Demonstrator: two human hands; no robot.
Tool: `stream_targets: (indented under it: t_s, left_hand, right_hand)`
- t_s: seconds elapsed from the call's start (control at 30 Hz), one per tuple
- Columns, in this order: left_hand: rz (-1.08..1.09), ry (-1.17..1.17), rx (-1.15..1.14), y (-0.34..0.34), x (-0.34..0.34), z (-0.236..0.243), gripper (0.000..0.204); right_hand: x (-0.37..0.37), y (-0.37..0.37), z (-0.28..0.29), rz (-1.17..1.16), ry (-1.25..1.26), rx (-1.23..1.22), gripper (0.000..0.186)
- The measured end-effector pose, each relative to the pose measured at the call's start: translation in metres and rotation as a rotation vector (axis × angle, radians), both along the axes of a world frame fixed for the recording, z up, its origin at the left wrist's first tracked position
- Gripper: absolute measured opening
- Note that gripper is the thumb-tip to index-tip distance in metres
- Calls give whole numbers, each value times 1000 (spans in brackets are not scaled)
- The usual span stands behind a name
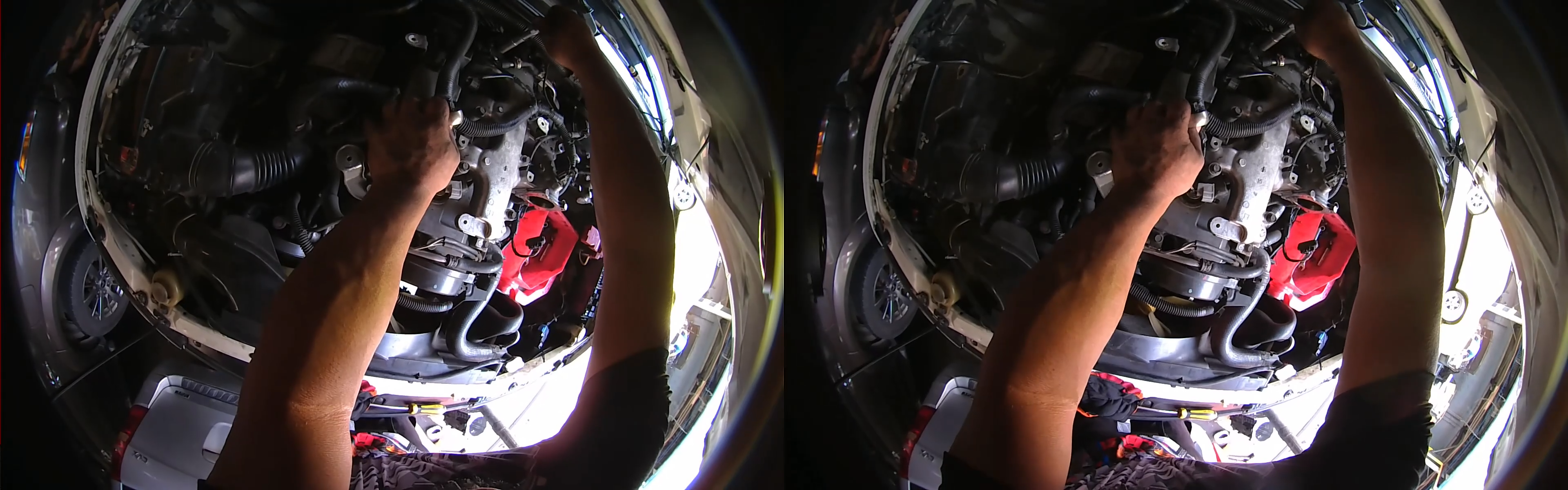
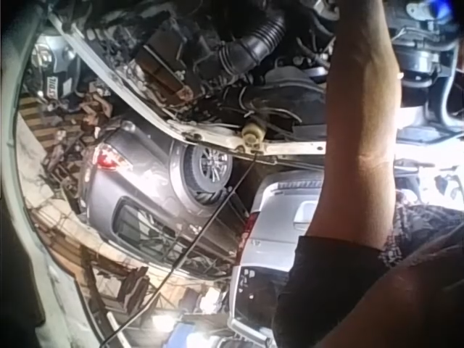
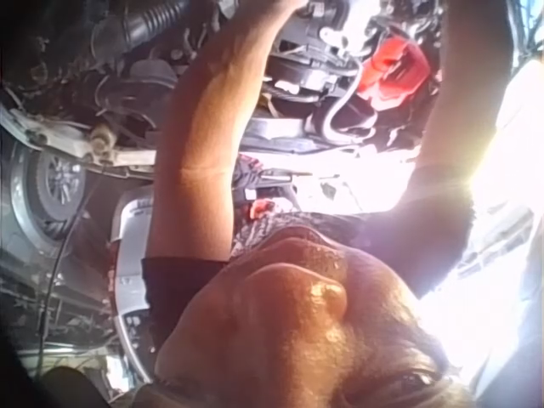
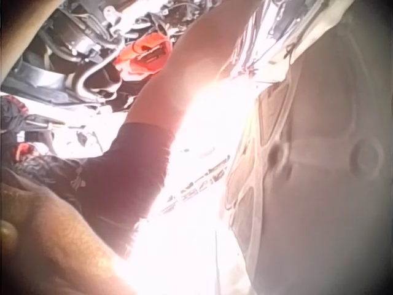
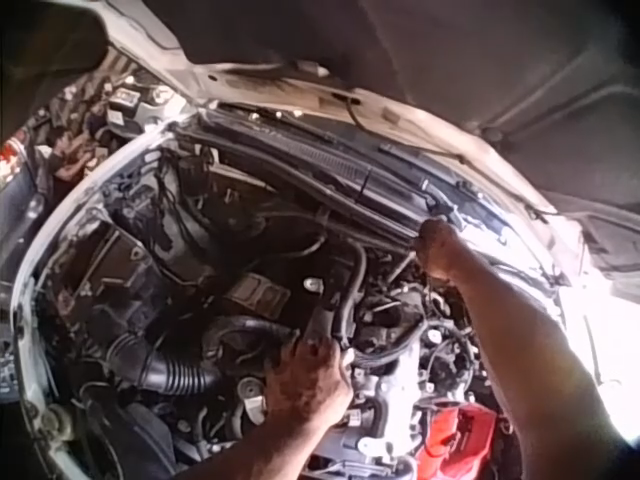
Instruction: Using a wrench and screwdriver to work on components within a vehicle engine bay.
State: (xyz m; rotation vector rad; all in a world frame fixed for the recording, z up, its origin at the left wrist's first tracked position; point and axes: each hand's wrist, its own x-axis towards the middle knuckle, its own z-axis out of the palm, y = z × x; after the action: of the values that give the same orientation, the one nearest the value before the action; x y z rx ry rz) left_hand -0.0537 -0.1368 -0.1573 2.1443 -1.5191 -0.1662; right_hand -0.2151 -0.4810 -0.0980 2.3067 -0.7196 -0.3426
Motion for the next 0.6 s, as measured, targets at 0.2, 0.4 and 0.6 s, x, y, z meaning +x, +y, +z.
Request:
stream_targets:
  t_s: [0.2, 0.4, 0.6]
  left_hand:
    - [8, 2, -24, 0, -1, -2, 25]
    - [-5, 48, -57, -2, 1, -2, 22]
    - [-20, 47, 35, -2, 0, 0, 20]
  right_hand:
    - [-6, -11, -1, -206, -442, 469, 20]
    - [1, 8, 3, 206, 148, 4, 20]
    - [-4, 18, 3, -37, -719, 187, 15]
